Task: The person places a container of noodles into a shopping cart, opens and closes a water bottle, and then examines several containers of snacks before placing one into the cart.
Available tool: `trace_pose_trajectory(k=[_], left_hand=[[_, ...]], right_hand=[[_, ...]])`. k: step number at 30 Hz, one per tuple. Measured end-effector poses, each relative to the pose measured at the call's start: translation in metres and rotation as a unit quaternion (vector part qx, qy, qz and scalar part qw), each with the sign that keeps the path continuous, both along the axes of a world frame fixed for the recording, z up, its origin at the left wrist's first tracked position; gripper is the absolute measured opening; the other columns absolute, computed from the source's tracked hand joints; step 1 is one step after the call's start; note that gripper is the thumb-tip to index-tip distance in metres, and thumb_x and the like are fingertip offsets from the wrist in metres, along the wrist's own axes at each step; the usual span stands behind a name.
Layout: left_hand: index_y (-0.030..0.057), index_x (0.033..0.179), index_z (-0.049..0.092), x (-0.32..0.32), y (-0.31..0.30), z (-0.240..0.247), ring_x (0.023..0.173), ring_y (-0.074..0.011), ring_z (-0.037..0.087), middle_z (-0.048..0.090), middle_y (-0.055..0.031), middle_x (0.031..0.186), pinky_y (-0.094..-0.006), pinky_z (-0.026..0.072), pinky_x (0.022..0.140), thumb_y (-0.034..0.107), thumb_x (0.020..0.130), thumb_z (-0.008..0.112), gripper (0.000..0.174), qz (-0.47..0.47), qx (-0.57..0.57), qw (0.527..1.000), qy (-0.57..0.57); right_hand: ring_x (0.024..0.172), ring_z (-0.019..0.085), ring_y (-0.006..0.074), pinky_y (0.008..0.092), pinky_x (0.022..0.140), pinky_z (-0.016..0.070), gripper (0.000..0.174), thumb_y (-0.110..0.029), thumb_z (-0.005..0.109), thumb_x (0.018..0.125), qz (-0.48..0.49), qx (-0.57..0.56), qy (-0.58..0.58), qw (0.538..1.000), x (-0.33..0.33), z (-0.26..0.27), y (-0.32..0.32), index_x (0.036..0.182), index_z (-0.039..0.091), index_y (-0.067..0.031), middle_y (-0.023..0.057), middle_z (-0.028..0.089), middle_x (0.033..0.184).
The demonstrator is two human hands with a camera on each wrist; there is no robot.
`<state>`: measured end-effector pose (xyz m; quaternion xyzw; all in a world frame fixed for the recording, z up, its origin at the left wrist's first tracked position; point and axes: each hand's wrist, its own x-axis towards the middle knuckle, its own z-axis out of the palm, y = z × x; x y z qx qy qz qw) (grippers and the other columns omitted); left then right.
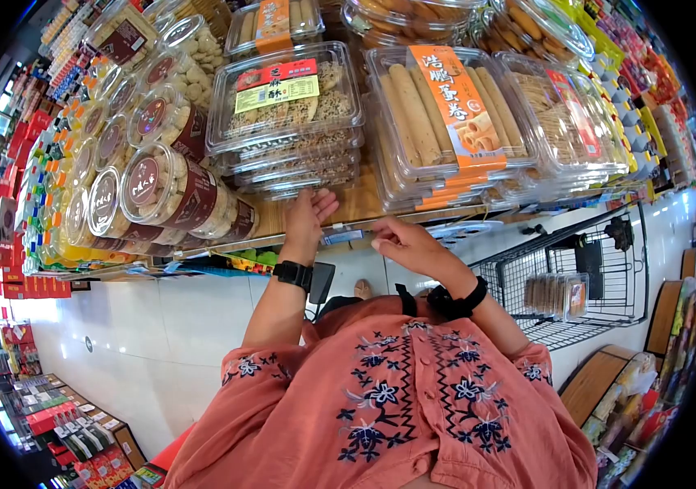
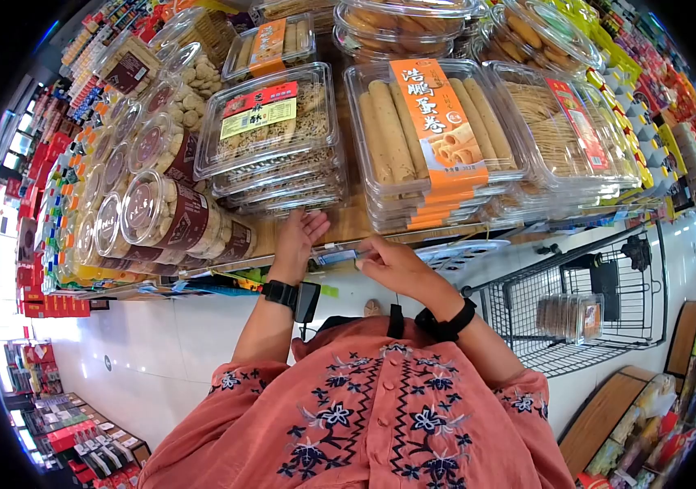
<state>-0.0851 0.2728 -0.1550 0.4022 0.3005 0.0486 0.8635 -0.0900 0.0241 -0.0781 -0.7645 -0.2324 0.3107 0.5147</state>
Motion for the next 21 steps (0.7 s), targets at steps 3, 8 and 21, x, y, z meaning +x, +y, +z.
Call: trace_pose_trajectory(k=[3,8,21], left_hand=[[-0.0039,0.11,0.051,-0.009,-0.001,-0.001,0.097,-0.0316,0.068,0.063,-0.02,0.106,-0.0435,0.0604,0.087,0.019,0.101,0.051,0.024,0.002,-0.008,1.0,0.006],[-0.0045,0.111,0.05,-0.02,0.005,-0.005,0.099,-0.0321,0.068,0.063,-0.0209,0.108,-0.043,0.0597,0.089,0.019,0.101,0.05,0.025,-0.037,-0.02,0.999,0.0],[-0.0032,0.122,0.051,-0.085,0.042,0.126,0.111,-0.0234,0.062,0.06,-0.0154,0.118,-0.0343,0.052,0.095,0.019,0.104,0.048,0.029,0.042,0.509,0.859,-0.027]], right_hand=[[0.098,0.068,0.0268,0.0365,0.086,0.0529,0.044,-0.024,0.066,0.093,-0.026,0.036,-0.031,0.999,0.003,-0.008,0.01,0.126,0.052,0.0026,0.0202,0.069,0.106],[0.105,0.065,0.0249,0.0346,0.09,0.0518,0.056,-0.023,0.067,0.093,-0.05,0.049,-0.029,0.997,0.008,-0.01,0.027,0.137,0.046,0.0026,0.0202,0.064,0.12],[0.106,0.062,0.0234,0.0351,0.09,0.0528,0.075,-0.02,0.065,0.093,-0.141,0.113,-0.04,0.983,0.0,0.021,0.067,0.15,0.024,0.0056,0.0235,0.055,0.131]])
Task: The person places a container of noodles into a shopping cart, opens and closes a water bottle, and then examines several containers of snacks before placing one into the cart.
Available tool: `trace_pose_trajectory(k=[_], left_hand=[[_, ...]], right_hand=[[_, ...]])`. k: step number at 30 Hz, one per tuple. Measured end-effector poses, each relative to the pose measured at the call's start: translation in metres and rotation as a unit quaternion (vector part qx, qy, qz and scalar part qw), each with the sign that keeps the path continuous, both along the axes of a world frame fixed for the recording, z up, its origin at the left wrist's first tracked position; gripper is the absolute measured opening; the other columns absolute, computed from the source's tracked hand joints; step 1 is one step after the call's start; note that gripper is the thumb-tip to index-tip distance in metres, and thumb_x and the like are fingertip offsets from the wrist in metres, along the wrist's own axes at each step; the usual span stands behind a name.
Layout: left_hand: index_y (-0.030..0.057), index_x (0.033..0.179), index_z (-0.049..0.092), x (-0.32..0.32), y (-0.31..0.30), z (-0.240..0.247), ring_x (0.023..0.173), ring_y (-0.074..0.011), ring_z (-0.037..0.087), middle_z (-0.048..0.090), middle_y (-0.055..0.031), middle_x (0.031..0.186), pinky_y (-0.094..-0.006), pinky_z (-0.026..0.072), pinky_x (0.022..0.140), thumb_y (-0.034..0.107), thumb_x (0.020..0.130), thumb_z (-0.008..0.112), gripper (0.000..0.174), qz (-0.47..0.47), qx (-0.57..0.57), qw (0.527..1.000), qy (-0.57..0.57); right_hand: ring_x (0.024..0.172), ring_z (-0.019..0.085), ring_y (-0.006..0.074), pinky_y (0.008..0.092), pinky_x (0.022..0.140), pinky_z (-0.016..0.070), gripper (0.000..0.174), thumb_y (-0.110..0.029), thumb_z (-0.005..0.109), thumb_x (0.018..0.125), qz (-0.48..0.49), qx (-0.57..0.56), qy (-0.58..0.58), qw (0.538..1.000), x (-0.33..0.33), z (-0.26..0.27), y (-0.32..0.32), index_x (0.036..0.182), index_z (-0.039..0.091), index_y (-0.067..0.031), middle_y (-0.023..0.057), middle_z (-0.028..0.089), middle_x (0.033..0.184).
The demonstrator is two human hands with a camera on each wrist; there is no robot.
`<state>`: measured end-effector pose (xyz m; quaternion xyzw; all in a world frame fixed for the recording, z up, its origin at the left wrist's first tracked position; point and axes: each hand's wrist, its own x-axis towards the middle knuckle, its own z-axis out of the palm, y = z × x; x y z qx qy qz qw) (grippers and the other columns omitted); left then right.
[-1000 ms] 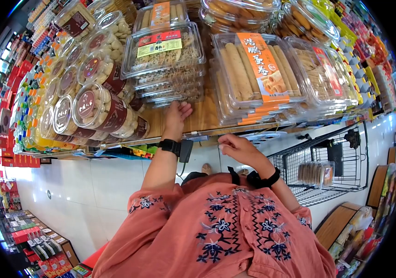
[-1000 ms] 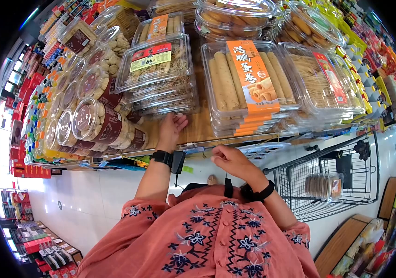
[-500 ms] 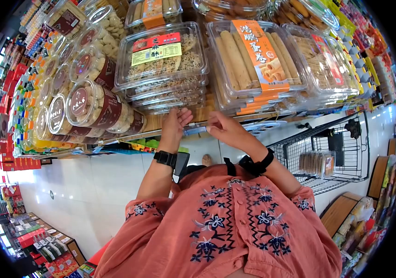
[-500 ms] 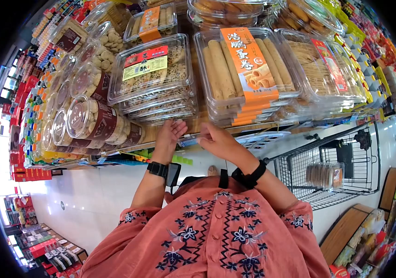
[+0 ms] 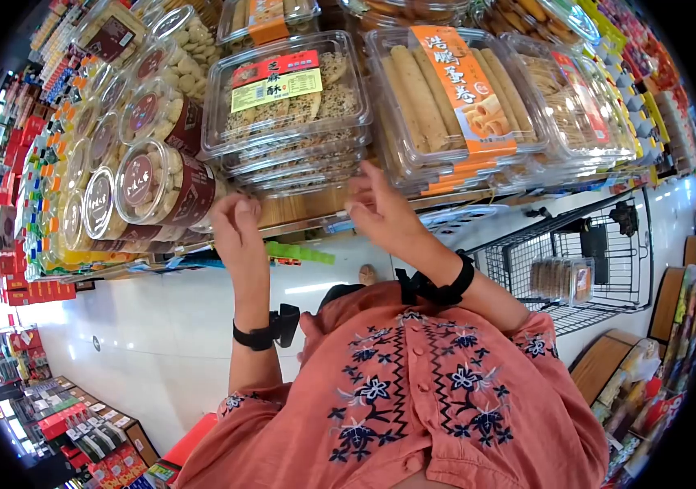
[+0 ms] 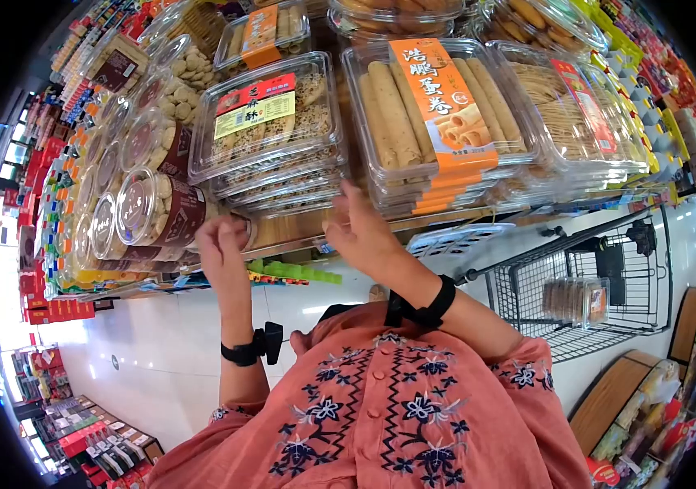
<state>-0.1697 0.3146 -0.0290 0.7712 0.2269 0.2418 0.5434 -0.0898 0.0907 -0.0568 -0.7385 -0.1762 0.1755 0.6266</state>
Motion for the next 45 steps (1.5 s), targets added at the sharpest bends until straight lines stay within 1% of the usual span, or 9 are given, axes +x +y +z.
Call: trace_pose_trajectory(k=[5,10,18,24,28,34,37,41,45], left_hand=[[-0.0046,0.135,0.048,0.014,-0.009,0.041,0.128,-0.0238,0.05,0.053,-0.0162,0.135,-0.0346,0.0405,0.108,0.023,0.107,0.046,0.039,0.05,0.148,0.974,-0.166],[-0.0066,0.146,0.038,0.037,-0.012,0.068,0.137,-0.0272,0.043,0.044,-0.0209,0.148,-0.0359,0.0314,0.115,0.038,0.107,0.045,0.06,0.034,0.069,0.986,-0.148],[-0.009,0.151,0.025,0.06,-0.006,0.043,0.145,-0.0396,0.03,0.03,-0.0311,0.155,-0.0424,0.0239,0.118,0.05,0.104,0.045,0.078,0.041,0.127,0.987,-0.092],[-0.0086,0.153,0.018,0.057,-0.013,0.045,0.141,-0.0377,0.035,0.032,-0.031,0.153,-0.0412,0.0282,0.115,0.049,0.104,0.047,0.081,0.02,0.057,0.996,-0.063],[-0.0036,0.153,0.022,0.057,-0.01,0.041,0.127,-0.0321,0.05,0.05,-0.0259,0.14,-0.0376,0.0358,0.108,0.051,0.103,0.049,0.079,0.042,0.072,0.995,-0.06],[-0.0023,0.152,0.025,0.042,-0.017,0.046,0.118,-0.0253,0.052,0.053,-0.0209,0.133,-0.0349,0.0379,0.105,0.037,0.104,0.052,0.067,0.018,0.045,0.996,-0.079],[-0.001,0.151,0.027,0.035,-0.015,0.04,0.119,-0.0235,0.05,0.052,-0.0189,0.134,-0.0343,0.0364,0.106,0.032,0.105,0.052,0.062,0.012,0.049,0.995,-0.089],[-0.0004,0.151,0.027,0.023,-0.021,0.049,0.122,-0.0242,0.049,0.05,-0.0183,0.137,-0.0345,0.0352,0.108,0.034,0.105,0.052,0.062,0.009,0.016,0.997,-0.081],[-0.0021,0.153,0.024,0.022,-0.019,0.051,0.134,-0.0277,0.042,0.038,-0.0215,0.15,-0.0367,0.0327,0.112,0.035,0.106,0.05,0.065,0.008,-0.003,0.997,-0.08]], right_hand=[[0.099,0.062,0.0202,0.0332,0.083,0.0542,0.075,-0.015,0.062,0.095,-0.045,0.091,0.031,0.994,0.008,-0.001,0.018,0.152,0.018,0.0047,0.0207,0.055,0.129],[0.109,0.065,0.027,0.0346,0.088,0.056,0.067,-0.01,0.048,0.102,-0.045,0.17,0.101,0.979,0.014,0.009,0.026,0.155,0.01,0.0019,0.0218,0.053,0.133],[0.097,0.066,0.0225,0.0317,0.08,0.0574,0.064,-0.016,0.054,0.101,-0.092,0.263,0.123,0.953,0.02,0.018,0.033,0.151,0.02,0.0042,0.0151,0.059,0.117],[0.098,0.066,0.0227,0.033,0.079,0.0572,0.06,-0.017,0.055,0.1,-0.111,0.309,0.141,0.934,0.024,0.02,0.036,0.149,0.026,0.003,0.0121,0.058,0.111],[0.098,0.066,0.0227,0.0335,0.079,0.0572,0.057,-0.017,0.055,0.1,-0.115,0.326,0.144,0.927,0.024,0.018,0.037,0.147,0.029,0.0023,0.0114,0.057,0.108],[0.098,0.066,0.0223,0.0331,0.076,0.0577,0.056,-0.017,0.057,0.1,-0.117,0.323,0.142,0.928,0.017,0.022,0.034,0.147,0.031,0.0015,0.0124,0.058,0.111],[0.1,0.066,0.0243,0.036,0.082,0.0572,0.05,-0.014,0.052,0.101,-0.11,0.305,0.142,0.935,0.01,0.02,0.028,0.146,0.034,-0.0044,0.0148,0.058,0.118],[0.097,0.065,0.0184,0.0292,0.074,0.0569,0.046,-0.018,0.058,0.1,-0.11,0.295,0.154,0.937,0.005,0.016,0.023,0.14,0.039,-0.0046,0.0091,0.057,0.11],[0.106,0.063,0.0244,0.0357,0.084,0.0557,0.045,-0.025,0.052,0.103,-0.118,0.253,0.164,0.946,0.007,0.013,0.023,0.141,0.038,-0.005,0.0156,0.057,0.119]])
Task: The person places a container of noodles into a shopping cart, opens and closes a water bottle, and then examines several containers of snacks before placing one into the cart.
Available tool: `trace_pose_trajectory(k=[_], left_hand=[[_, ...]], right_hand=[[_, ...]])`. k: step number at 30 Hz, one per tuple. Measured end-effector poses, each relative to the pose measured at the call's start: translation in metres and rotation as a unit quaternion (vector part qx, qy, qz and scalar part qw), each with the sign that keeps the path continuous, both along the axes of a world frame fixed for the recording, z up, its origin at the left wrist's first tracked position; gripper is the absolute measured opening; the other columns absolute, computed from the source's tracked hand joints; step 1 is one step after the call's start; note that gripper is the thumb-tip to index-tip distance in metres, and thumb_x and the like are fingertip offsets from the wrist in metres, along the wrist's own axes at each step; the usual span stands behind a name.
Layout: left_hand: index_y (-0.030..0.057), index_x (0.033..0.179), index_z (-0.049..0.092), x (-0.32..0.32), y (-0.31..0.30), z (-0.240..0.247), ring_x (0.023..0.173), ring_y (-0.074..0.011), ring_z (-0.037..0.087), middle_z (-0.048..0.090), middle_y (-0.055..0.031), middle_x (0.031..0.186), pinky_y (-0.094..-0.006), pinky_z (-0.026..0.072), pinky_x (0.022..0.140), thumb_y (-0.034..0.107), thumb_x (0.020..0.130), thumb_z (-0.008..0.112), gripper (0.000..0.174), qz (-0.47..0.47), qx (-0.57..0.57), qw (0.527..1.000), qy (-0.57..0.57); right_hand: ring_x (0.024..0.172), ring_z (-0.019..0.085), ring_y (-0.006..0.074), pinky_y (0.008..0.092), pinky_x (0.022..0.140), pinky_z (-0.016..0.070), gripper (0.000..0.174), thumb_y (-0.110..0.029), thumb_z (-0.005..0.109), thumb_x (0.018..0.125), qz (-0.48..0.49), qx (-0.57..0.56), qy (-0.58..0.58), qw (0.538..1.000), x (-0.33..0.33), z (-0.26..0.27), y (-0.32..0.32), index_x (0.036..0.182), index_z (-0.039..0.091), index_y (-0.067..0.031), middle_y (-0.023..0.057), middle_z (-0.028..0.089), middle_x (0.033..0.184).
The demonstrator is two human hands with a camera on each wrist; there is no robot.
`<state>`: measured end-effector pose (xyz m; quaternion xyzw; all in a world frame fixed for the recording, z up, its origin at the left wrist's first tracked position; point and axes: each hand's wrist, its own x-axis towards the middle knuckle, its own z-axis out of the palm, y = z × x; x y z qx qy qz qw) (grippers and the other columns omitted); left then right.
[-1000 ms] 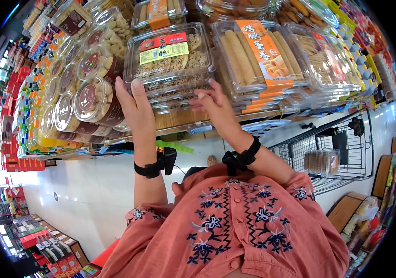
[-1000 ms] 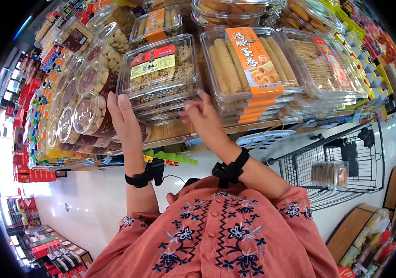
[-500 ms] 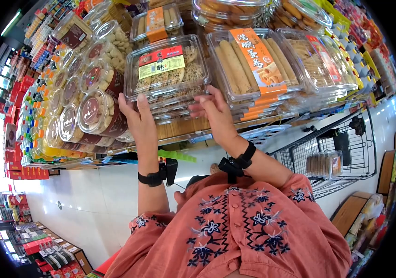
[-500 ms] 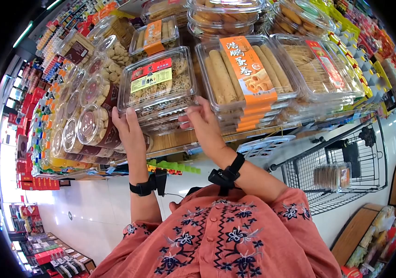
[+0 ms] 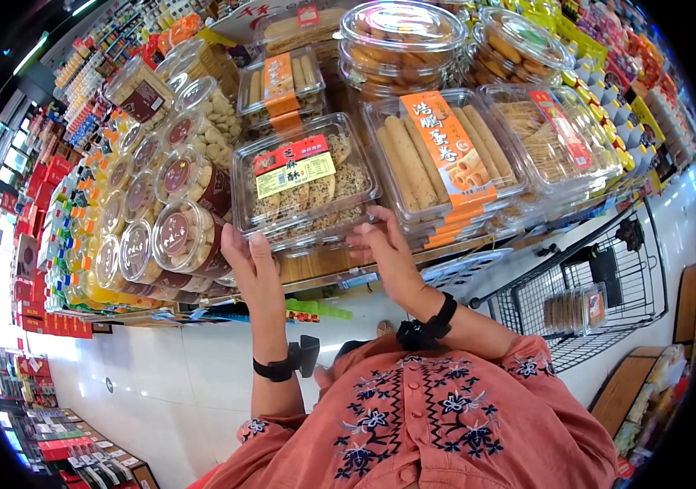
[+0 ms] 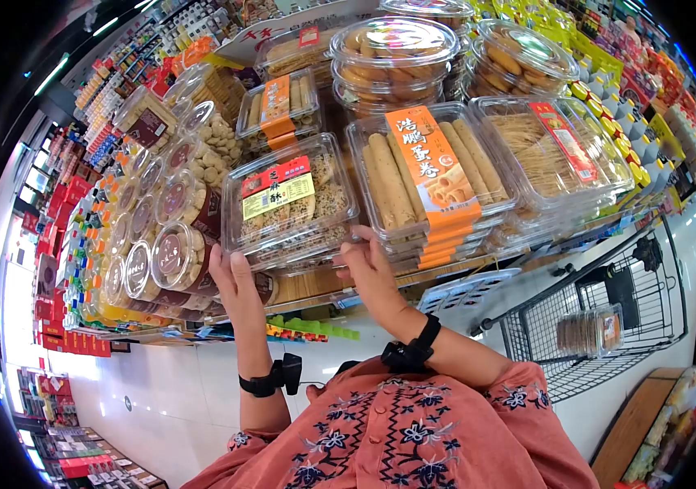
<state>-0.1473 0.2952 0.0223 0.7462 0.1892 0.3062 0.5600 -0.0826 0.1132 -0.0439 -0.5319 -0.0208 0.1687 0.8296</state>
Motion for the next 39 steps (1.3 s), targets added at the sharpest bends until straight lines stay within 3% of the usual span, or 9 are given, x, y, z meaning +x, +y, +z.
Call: trace_pose_trajectory(k=[4,8,11,14,17,20,29,32,39], left_hand=[[-0.0055,0.152,0.024,-0.002,0.003,-0.001,0.139,-0.0281,0.038,0.035,-0.0224,0.153,-0.0373,0.0301,0.115,0.035,0.107,0.047,0.065,0.02,-0.043,0.999,-0.008],[-0.0053,0.152,0.026,-0.013,-0.001,-0.012,0.138,-0.0277,0.04,0.037,-0.0211,0.152,-0.0363,0.0304,0.115,0.039,0.108,0.043,0.065,0.0,0.032,0.999,0.013],[-0.0047,0.152,0.026,-0.02,0.002,-0.029,0.137,-0.0281,0.041,0.039,-0.02,0.15,-0.0378,0.0358,0.112,0.041,0.107,0.043,0.066,0.018,-0.071,0.997,0.023],[-0.0019,0.152,0.027,-0.02,0.003,-0.034,0.136,-0.0286,0.043,0.042,-0.0192,0.148,-0.0405,0.042,0.108,0.042,0.106,0.045,0.066,-0.009,-0.194,0.981,-0.006],[0.001,0.148,0.033,-0.017,0.003,-0.029,0.129,-0.0283,0.048,0.045,-0.0177,0.143,-0.0421,0.0466,0.103,0.041,0.106,0.046,0.06,-0.011,-0.205,0.979,-0.004],[0.0002,0.144,0.036,-0.015,0.007,-0.034,0.122,-0.0315,0.054,0.048,-0.0174,0.138,-0.0432,0.0479,0.103,0.041,0.105,0.047,0.058,0.003,-0.191,0.982,-0.001],[0.0038,0.124,0.045,-0.025,0.017,-0.045,0.106,-0.0228,0.058,0.055,-0.0122,0.118,-0.0423,0.0545,0.094,0.031,0.104,0.05,0.035,0.011,-0.263,0.964,-0.036],[0.0029,0.126,0.044,-0.024,0.016,-0.039,0.105,-0.0235,0.06,0.056,-0.0126,0.118,-0.0429,0.0571,0.09,0.029,0.103,0.05,0.035,0.001,-0.29,0.956,-0.048],[0.0011,0.126,0.047,-0.017,0.017,-0.039,0.105,-0.0247,0.061,0.056,-0.0119,0.113,-0.0432,0.0588,0.087,0.027,0.103,0.047,0.035,-0.042,-0.3,0.952,-0.038]], right_hand=[[0.11,0.063,0.0267,0.0373,0.088,0.0543,0.047,-0.035,0.049,0.104,0.017,0.008,0.029,0.999,0.005,-0.004,-0.001,0.14,0.039,-0.0054,0.0175,0.057,0.12],[0.106,0.065,0.0265,0.036,0.085,0.0545,0.048,-0.038,0.049,0.104,0.029,0.012,0.057,0.998,0.01,0.003,0.001,0.139,0.04,-0.0062,0.0172,0.059,0.118],[0.101,0.066,0.024,0.0346,0.079,0.0548,0.044,-0.038,0.049,0.104,0.035,0.016,0.065,0.997,0.014,0.003,0.001,0.135,0.043,-0.0076,0.015,0.062,0.113],[0.093,0.064,0.018,0.0308,0.074,0.0543,0.047,-0.038,0.053,0.102,0.055,0.021,0.061,0.996,0.016,0.009,0.002,0.136,0.04,-0.0081,0.0087,0.055,0.108],[0.091,0.064,0.0169,0.0299,0.072,0.0539,0.046,-0.032,0.053,0.101,0.049,0.024,0.055,0.997,0.018,0.007,0.004,0.138,0.039,-0.0086,0.0072,0.055,0.108],[0.089,0.067,0.0183,0.0315,0.072,0.0543,0.03,-0.024,0.05,0.101,0.01,0.019,0.056,0.998,0.013,0.008,0.008,0.127,0.045,-0.0094,0.01,0.063,0.105],[0.086,0.066,0.0202,0.0331,0.069,0.0561,0.036,-0.019,0.051,0.097,0.029,0.004,0.046,0.999,-0.003,0.019,-0.003,0.129,0.041,-0.0073,0.0105,0.059,0.101],[0.086,0.065,0.0206,0.0333,0.069,0.0563,0.036,-0.019,0.051,0.097,0.063,0.012,0.091,0.994,0.003,0.014,-0.008,0.13,0.04,-0.0071,0.0105,0.057,0.105],[0.088,0.066,0.0207,0.0345,0.072,0.0565,0.039,-0.019,0.05,0.099,0.06,0.017,0.061,0.996,0.005,0.017,-0.008,0.134,0.039,-0.0063,0.0088,0.055,0.108]])
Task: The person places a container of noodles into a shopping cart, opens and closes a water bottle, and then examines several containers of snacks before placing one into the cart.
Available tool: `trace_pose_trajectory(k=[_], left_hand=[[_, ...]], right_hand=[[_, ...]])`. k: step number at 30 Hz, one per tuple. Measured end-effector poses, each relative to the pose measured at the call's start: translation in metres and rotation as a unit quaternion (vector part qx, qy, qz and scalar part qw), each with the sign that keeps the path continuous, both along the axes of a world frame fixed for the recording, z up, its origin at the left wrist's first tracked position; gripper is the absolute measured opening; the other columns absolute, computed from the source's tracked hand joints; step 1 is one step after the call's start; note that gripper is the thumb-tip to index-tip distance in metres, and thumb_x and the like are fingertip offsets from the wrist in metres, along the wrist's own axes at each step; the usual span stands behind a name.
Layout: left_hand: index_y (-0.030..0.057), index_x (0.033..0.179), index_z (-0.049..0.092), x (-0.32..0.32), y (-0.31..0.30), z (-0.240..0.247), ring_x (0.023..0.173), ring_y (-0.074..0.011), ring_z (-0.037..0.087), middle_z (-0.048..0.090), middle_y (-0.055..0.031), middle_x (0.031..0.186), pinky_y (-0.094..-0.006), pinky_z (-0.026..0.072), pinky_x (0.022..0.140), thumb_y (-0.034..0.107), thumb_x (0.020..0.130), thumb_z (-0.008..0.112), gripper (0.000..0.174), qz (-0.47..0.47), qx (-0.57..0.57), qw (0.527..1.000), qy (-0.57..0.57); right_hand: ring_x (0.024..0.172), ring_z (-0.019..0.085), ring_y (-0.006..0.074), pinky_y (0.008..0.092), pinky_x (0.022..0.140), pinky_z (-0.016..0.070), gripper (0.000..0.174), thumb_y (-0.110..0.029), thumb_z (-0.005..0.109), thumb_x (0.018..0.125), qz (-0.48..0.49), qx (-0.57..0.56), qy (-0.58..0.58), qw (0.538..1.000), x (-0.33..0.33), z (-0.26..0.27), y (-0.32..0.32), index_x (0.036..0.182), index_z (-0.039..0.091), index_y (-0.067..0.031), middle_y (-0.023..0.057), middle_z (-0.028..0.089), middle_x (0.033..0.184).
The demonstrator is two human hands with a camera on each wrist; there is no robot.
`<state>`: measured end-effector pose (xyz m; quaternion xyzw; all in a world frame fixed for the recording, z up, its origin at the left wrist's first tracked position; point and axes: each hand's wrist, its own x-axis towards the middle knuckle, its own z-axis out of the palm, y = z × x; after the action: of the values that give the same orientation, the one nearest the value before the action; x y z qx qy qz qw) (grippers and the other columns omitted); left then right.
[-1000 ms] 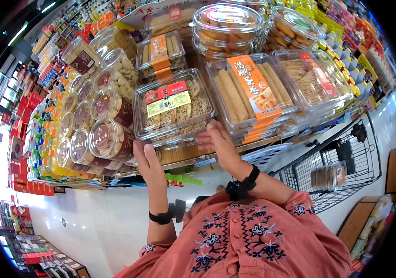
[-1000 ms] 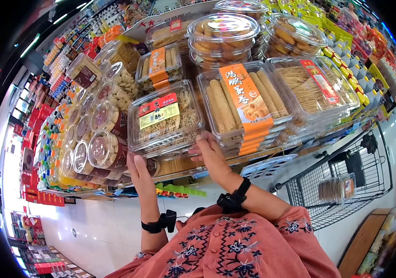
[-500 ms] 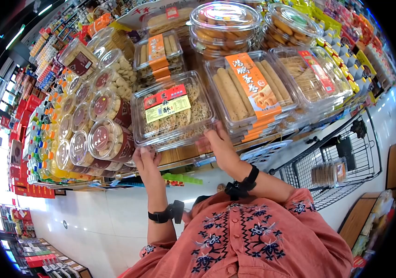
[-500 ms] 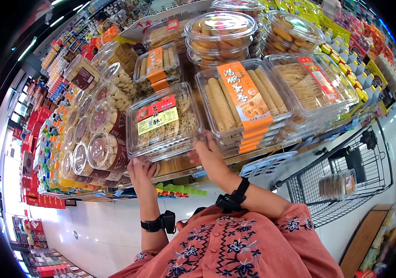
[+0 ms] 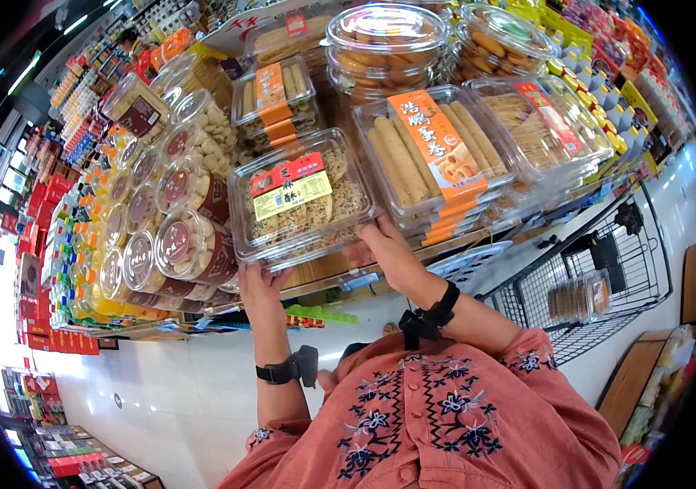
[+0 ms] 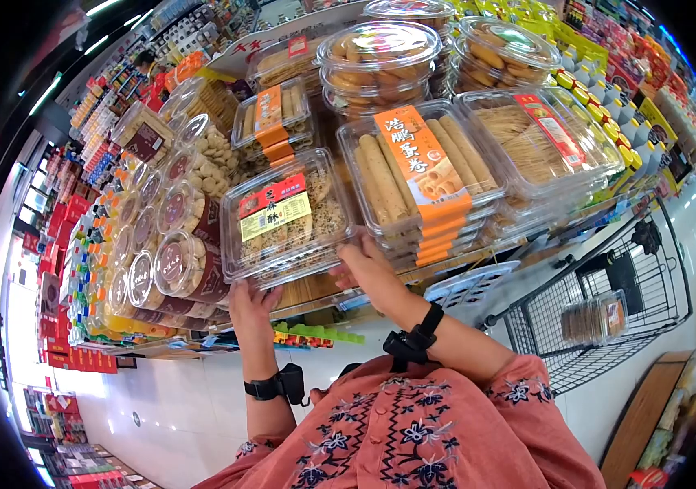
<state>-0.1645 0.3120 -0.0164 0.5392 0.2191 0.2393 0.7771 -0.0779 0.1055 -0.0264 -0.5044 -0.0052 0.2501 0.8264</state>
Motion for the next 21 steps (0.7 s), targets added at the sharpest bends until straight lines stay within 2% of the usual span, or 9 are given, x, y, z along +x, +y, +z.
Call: trace_pose_trajectory(k=[5,8,13,17,21], left_hand=[[0.0013,0.128,0.048,-0.008,0.012,-0.011,0.108,-0.0258,0.062,0.058,-0.0124,0.117,-0.0445,0.0588,0.086,0.024,0.103,0.047,0.034,-0.025,0.0,1.0,-0.008],[0.0031,0.135,0.045,-0.017,0.001,0.0,0.106,-0.0222,0.063,0.059,-0.0116,0.121,-0.04,0.0592,0.085,0.017,0.102,0.048,0.036,-0.02,0.006,1.0,0.001],[0.0027,0.139,0.043,-0.034,-0.001,0.0,0.116,-0.0277,0.063,0.058,-0.0138,0.131,-0.0407,0.0588,0.085,0.014,0.1,0.054,0.042,-0.027,-0.011,1.0,-0.003],[0.0027,0.139,0.043,-0.047,0.006,-0.013,0.115,-0.0286,0.063,0.059,-0.0137,0.13,-0.0413,0.0584,0.086,0.011,0.1,0.055,0.042,-0.055,-0.02,0.998,-0.015],[0.003,0.14,0.045,-0.064,0.012,-0.024,0.114,-0.0276,0.063,0.059,-0.0131,0.13,-0.042,0.0577,0.086,0.006,0.098,0.054,0.043,-0.068,-0.026,0.997,-0.012]], right_hand=[[0.088,0.066,0.0215,0.0344,0.074,0.0566,0.045,-0.015,0.048,0.099,0.008,0.006,-0.015,1.0,-0.005,-0.003,-0.001,0.141,0.035,-0.005,0.0101,0.057,0.11],[0.082,0.066,0.018,0.0306,0.067,0.0573,0.055,-0.013,0.048,0.096,0.007,0.015,-0.046,0.999,-0.01,-0.01,-0.003,0.148,0.031,-0.0073,0.0112,0.059,0.112],[0.08,0.065,0.018,0.0306,0.067,0.0572,0.056,-0.011,0.046,0.095,0.024,-0.017,-0.057,0.998,-0.018,-0.007,-0.007,0.15,0.032,-0.0054,0.011,0.059,0.109],[0.077,0.063,0.0151,0.0296,0.067,0.0563,0.058,-0.009,0.045,0.096,0.04,-0.011,-0.085,0.996,-0.025,-0.008,-0.011,0.151,0.03,-0.005,0.0096,0.059,0.108],[0.081,0.06,0.0128,0.0287,0.069,0.0555,0.058,-0.009,0.044,0.096,0.047,-0.015,-0.103,0.994,-0.035,-0.001,-0.02,0.153,0.029,-0.0056,0.0088,0.058,0.11]])
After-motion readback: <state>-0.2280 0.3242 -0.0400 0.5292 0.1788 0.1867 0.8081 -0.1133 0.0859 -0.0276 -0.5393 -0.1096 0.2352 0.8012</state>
